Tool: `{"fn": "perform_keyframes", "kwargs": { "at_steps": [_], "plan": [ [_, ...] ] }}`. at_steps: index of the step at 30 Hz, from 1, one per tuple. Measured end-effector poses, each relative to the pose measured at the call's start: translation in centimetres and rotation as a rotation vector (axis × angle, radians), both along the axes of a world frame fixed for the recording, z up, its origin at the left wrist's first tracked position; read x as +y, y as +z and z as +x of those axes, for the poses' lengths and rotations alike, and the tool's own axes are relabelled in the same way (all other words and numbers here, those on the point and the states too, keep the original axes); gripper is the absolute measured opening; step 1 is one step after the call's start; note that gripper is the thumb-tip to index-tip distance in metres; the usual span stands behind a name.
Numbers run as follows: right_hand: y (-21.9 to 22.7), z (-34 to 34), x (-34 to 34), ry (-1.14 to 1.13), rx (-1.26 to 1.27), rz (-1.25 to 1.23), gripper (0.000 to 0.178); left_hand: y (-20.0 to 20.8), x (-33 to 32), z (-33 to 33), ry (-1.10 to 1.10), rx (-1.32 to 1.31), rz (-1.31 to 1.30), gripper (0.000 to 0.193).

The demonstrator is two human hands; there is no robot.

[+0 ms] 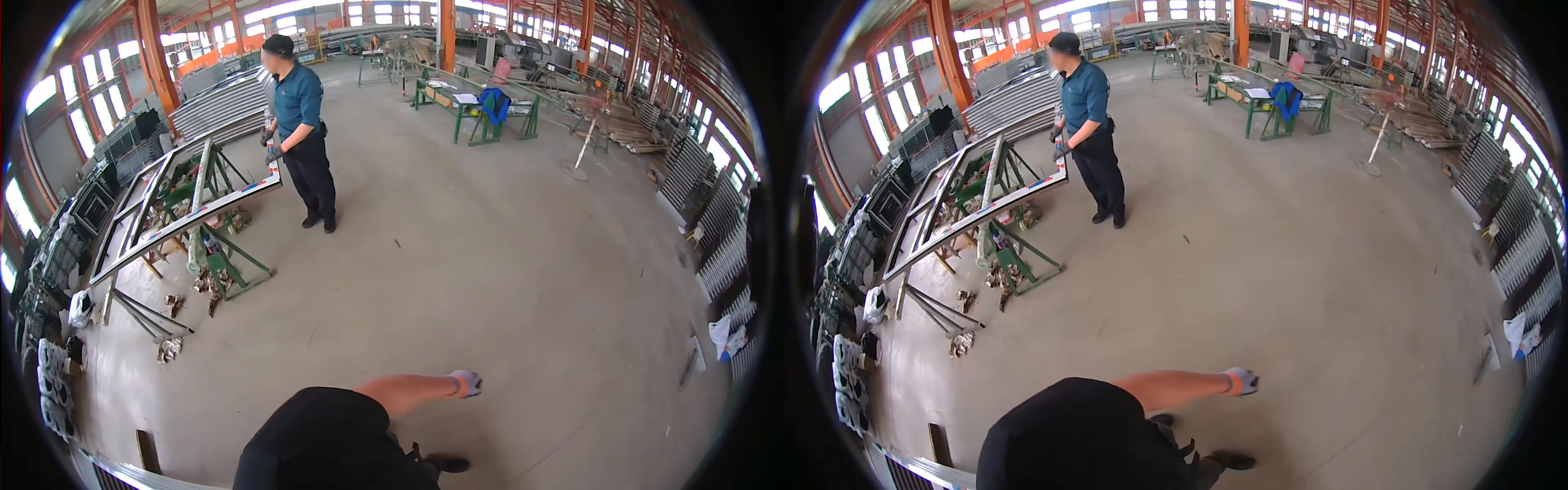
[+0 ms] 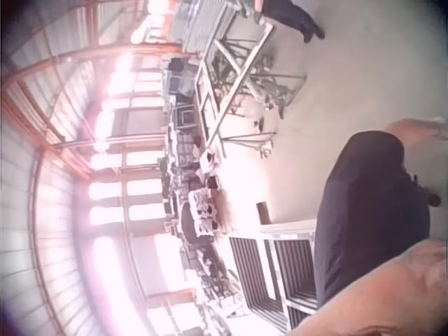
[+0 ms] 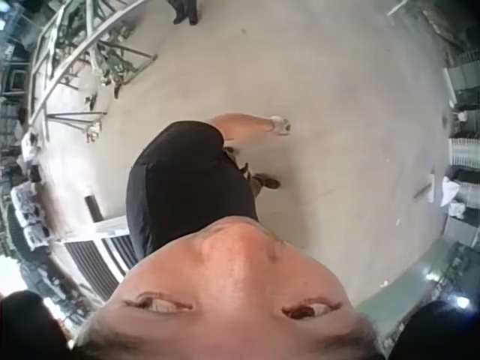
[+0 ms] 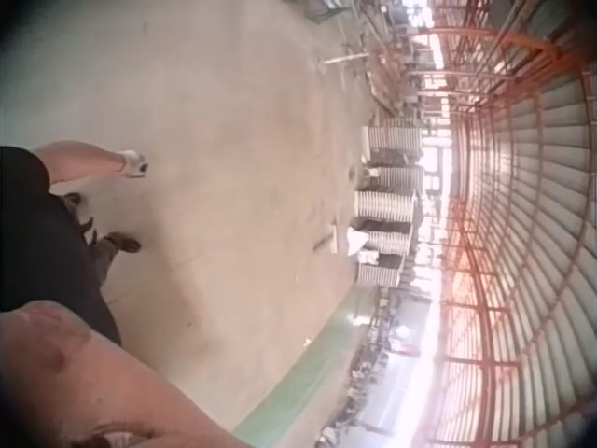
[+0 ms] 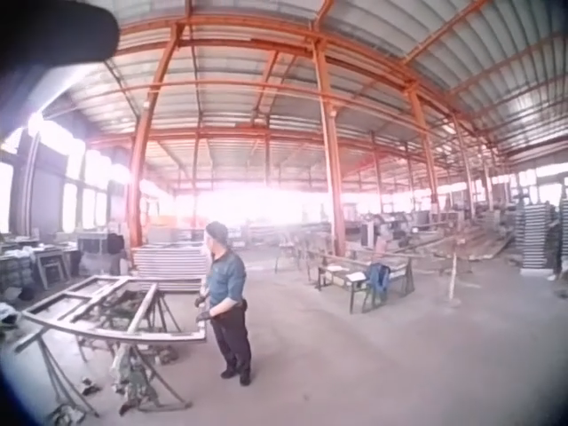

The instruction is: Assembling metal window frames on a fabrication floor using a power drill and moving completed frames to a stack.

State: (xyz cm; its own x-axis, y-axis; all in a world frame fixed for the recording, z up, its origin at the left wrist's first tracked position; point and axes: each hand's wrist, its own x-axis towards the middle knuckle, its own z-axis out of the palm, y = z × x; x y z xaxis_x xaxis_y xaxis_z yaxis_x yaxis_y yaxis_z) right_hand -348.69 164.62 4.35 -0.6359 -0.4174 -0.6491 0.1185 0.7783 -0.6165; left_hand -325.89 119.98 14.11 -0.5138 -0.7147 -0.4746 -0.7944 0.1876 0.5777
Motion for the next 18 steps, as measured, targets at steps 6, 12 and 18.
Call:
{"fn": "perform_keyframes", "kwargs": {
  "at_steps": [6,12,18],
  "plan": [
    [-0.8,-20.8,-5.2,-0.024,-0.015,-0.050,0.030,-2.4,-3.9,-14.0,0.088,-0.023,-0.052,0.035],
    [0.4,-39.7,-13.5,-0.071,-0.036,-0.131,0.031,-19.4,3.4,-10.1,-0.058,-0.387,0.111,0.039],
    [3.6,-53.9,-28.3,-0.142,-0.048,-0.254,0.032,-21.7,9.2,-8.0,0.239,-0.713,0.492,0.039]
  ]
}}
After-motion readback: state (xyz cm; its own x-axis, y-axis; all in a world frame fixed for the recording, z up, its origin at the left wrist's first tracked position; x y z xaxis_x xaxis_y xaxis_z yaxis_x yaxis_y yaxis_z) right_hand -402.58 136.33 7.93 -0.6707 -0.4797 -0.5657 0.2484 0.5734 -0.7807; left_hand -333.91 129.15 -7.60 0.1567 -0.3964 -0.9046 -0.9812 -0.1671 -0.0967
